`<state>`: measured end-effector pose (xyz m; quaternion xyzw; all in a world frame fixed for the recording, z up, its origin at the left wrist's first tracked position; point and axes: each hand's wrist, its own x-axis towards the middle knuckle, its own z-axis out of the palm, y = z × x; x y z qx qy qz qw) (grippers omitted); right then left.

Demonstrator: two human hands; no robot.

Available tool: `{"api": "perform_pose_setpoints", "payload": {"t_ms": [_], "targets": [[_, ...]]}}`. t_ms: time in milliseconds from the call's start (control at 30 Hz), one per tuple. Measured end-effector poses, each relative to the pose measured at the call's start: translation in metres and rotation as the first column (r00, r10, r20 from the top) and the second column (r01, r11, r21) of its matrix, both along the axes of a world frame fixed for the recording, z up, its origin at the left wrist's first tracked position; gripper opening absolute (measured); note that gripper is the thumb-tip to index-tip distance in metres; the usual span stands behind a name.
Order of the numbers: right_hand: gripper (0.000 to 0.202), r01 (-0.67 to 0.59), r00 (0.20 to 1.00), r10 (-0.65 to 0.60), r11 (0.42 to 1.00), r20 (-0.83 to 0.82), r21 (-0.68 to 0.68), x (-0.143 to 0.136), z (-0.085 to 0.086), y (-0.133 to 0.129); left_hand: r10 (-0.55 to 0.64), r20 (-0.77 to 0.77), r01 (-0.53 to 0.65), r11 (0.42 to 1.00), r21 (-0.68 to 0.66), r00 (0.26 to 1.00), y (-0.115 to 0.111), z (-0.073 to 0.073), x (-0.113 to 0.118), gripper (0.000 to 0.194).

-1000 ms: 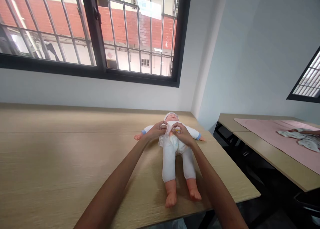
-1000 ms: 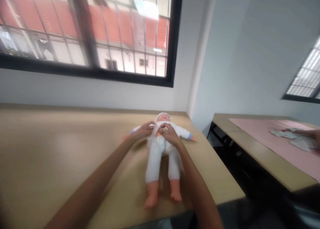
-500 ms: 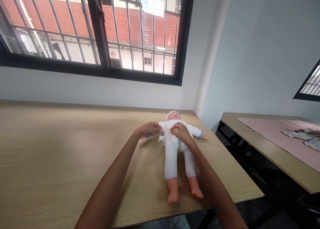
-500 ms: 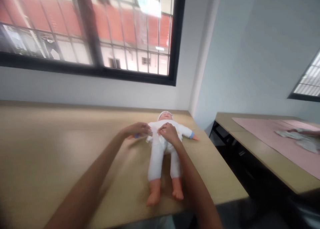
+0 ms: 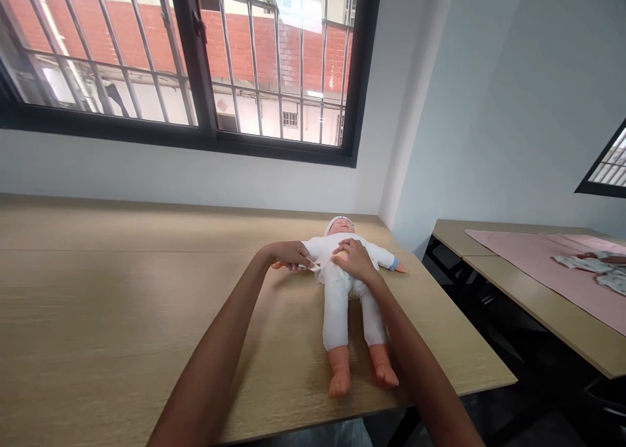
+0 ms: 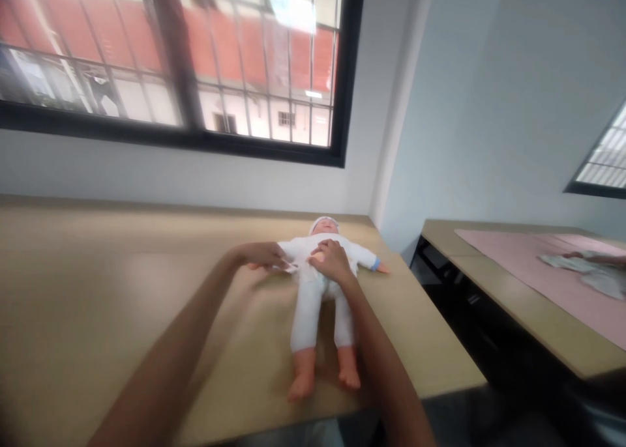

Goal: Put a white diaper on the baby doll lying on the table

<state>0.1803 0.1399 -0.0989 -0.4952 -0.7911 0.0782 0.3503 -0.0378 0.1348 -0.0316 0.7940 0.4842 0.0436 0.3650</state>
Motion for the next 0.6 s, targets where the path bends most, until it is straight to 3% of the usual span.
{"api": "perform_pose_setpoints", "payload": {"t_ms": [100,200,400,600], "targets": [[0.019,0.051,0.998,-0.052,0.999,0.046,0.003,-0.004,0.000,-0.002,0.001,0.033,0.000,1.000,-0.021,0.999,-0.007,0.008,0.010,0.040],[0.020,0.099,0.990,-0.100,0.995,0.103,0.017,-0.010,0.001,-0.004,0.020,0.126,-0.019,1.000,-0.012,0.992,-0.007,0.006,0.019,0.039],[0.021,-0.034,0.979,0.039,0.999,0.200,-0.030,-0.011,0.004,-0.011,0.051,0.183,-0.040,0.997,-0.064,0.982,0.001,0.002,0.019,0.041],[0.034,-0.039,0.971,0.043,0.999,0.235,-0.025,-0.010,0.000,-0.011,0.060,0.224,-0.051,0.998,-0.046,0.973,-0.004,0.001,0.025,0.036]]}}
